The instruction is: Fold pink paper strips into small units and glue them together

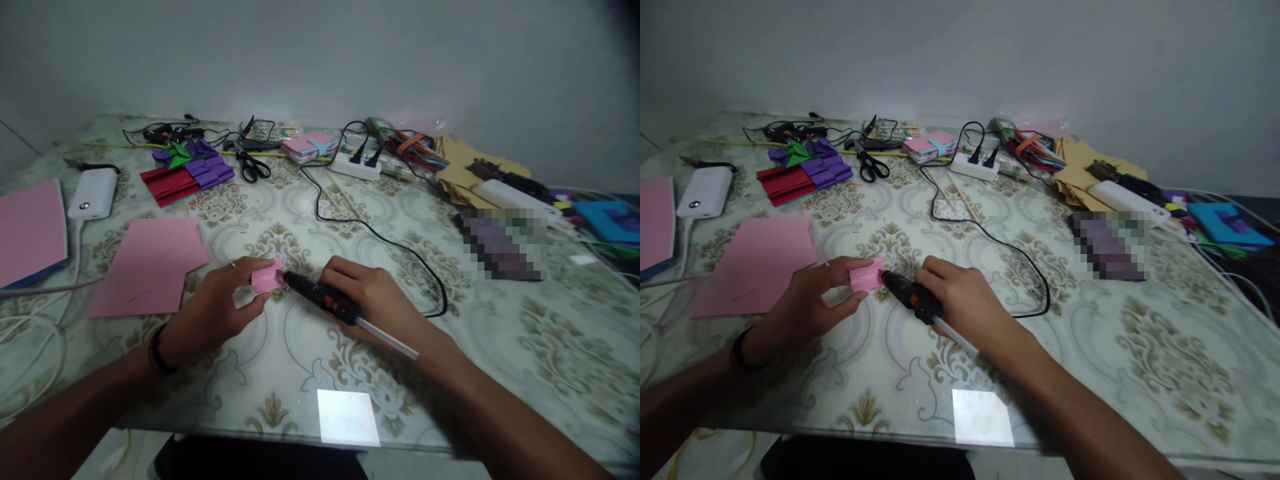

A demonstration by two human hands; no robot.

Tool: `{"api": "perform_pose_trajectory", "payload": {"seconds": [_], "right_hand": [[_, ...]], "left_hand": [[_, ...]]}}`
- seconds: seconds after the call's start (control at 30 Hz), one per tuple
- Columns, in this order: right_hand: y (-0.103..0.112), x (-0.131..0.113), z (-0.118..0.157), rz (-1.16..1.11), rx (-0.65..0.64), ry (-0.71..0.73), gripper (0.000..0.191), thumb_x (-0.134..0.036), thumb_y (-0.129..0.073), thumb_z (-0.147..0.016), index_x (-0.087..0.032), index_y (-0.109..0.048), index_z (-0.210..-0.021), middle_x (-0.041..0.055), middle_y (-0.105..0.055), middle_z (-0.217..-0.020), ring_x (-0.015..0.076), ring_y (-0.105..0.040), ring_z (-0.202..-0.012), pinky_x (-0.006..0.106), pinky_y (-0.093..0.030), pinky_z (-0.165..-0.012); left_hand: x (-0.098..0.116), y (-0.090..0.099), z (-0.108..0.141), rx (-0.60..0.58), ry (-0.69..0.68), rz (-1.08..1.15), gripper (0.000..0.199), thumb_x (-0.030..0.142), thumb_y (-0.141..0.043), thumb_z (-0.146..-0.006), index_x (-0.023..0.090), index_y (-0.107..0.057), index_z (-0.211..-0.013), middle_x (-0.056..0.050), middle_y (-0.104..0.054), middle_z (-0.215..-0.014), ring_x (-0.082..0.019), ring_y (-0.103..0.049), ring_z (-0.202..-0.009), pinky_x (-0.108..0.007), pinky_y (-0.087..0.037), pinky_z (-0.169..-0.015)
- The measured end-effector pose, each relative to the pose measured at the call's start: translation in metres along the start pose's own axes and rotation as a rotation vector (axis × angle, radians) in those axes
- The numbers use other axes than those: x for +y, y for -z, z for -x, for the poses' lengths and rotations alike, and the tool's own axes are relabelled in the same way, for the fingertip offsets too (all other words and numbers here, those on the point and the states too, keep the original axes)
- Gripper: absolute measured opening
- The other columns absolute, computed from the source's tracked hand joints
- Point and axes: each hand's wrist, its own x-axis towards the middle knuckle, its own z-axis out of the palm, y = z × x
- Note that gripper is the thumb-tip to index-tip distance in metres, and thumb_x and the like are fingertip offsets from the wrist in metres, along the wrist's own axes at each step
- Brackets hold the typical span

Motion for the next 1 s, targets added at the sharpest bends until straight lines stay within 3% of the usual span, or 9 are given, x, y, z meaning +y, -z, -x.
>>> {"api": "perform_pose_trajectory", "payload": {"seconds": [0.1, 0.23, 0.37, 0.47, 0.57, 0.63, 0.7, 0.8, 1.0], "right_hand": [[0.005, 0.000, -0.001, 0.123, -0.024, -0.088, 0.010, -0.018, -0.051, -0.092, -0.018, -0.060, -0.096, 0.0089, -0.065, -0.098, 0.0202, -0.061, -0.076, 0.028, -0.035, -0.060], [0.009, 0.008, -0.005, 0.252, -0.093, -0.308, 0.012, -0.017, -0.053, -0.094, -0.016, -0.062, -0.102, 0.0110, -0.069, -0.101, 0.0238, -0.065, -0.079, 0.031, -0.034, -0.060], [0.001, 0.026, -0.007, 0.298, -0.151, -0.491, 0.016, -0.014, -0.059, -0.091, -0.013, -0.064, -0.106, 0.0144, -0.069, -0.105, 0.0271, -0.067, -0.085, 0.033, -0.042, -0.066], [-0.005, 0.039, -0.004, 0.215, -0.136, -0.438, 0.028, -0.016, -0.069, -0.088, -0.010, -0.066, -0.115, 0.0165, -0.068, -0.112, 0.0309, -0.067, -0.100, 0.037, -0.051, -0.084], [-0.005, 0.044, 0.001, 0.206, -0.049, -0.357, 0.045, -0.020, -0.078, -0.083, -0.012, -0.065, -0.125, 0.0185, -0.067, -0.125, 0.0381, -0.063, -0.113, 0.049, -0.051, -0.096], [-0.002, 0.041, 0.003, 0.179, 0.033, -0.267, 0.044, -0.019, -0.078, -0.084, -0.014, -0.066, -0.125, 0.0182, -0.065, -0.129, 0.0399, -0.061, -0.118, 0.054, -0.050, -0.099], [0.001, 0.031, 0.003, 0.040, 0.134, -0.160, 0.028, -0.018, -0.068, -0.093, -0.014, -0.066, -0.121, 0.0161, -0.068, -0.121, 0.0329, -0.064, -0.112, 0.048, -0.052, -0.098], [0.002, 0.010, 0.000, -0.228, 0.218, -0.113, 0.017, -0.022, -0.057, -0.102, -0.017, -0.068, -0.114, 0.0096, -0.071, -0.109, 0.0220, -0.068, -0.097, 0.035, -0.054, -0.088], [-0.007, -0.016, -0.006, -0.565, 0.249, -0.168, 0.015, -0.029, -0.063, -0.101, -0.019, -0.069, -0.112, 0.0032, -0.075, -0.097, 0.0157, -0.069, -0.084, 0.026, -0.052, -0.073]], "left_hand": [[-0.001, 0.001, -0.001, 0.004, 0.059, 0.001, 0.041, 0.020, -0.066, -0.090, 0.022, -0.063, -0.131, -0.006, -0.076, -0.127, -0.023, -0.075, -0.110, -0.038, -0.060, -0.100], [0.003, 0.003, -0.002, -0.021, 0.117, 0.087, 0.040, 0.024, -0.067, -0.091, 0.023, -0.064, -0.130, -0.005, -0.077, -0.124, -0.022, -0.077, -0.107, -0.035, -0.062, -0.096], [0.008, 0.006, 0.000, -0.053, 0.157, 0.224, 0.038, 0.024, -0.067, -0.092, 0.023, -0.063, -0.130, -0.004, -0.079, -0.120, -0.020, -0.078, -0.106, -0.031, -0.062, -0.096], [0.009, 0.007, 0.002, -0.055, 0.171, 0.307, 0.038, 0.024, -0.068, -0.092, 0.022, -0.062, -0.130, -0.005, -0.079, -0.122, -0.021, -0.077, -0.109, -0.033, -0.061, -0.099], [0.009, 0.007, 0.002, -0.057, 0.171, 0.374, 0.037, 0.024, -0.068, -0.093, 0.022, -0.062, -0.129, -0.007, -0.078, -0.122, -0.022, -0.077, -0.109, -0.033, -0.062, -0.100], [0.009, 0.007, 0.001, -0.068, 0.161, 0.422, 0.034, 0.022, -0.067, -0.094, 0.021, -0.063, -0.128, -0.008, -0.077, -0.123, -0.021, -0.077, -0.109, -0.033, -0.062, -0.099], [0.010, 0.006, 0.000, -0.071, 0.141, 0.476, 0.031, 0.020, -0.066, -0.095, 0.021, -0.064, -0.125, -0.008, -0.075, -0.127, -0.021, -0.075, -0.112, -0.032, -0.061, -0.101], [0.010, 0.005, 0.001, -0.071, 0.119, 0.500, 0.031, 0.018, -0.066, -0.095, 0.021, -0.066, -0.125, -0.008, -0.072, -0.130, -0.022, -0.071, -0.119, -0.032, -0.061, -0.102], [0.011, 0.004, 0.004, -0.126, 0.099, 0.557, 0.034, 0.016, -0.068, -0.094, 0.026, -0.067, -0.126, -0.007, -0.073, -0.125, -0.023, -0.069, -0.119, -0.035, -0.061, -0.100]]}}
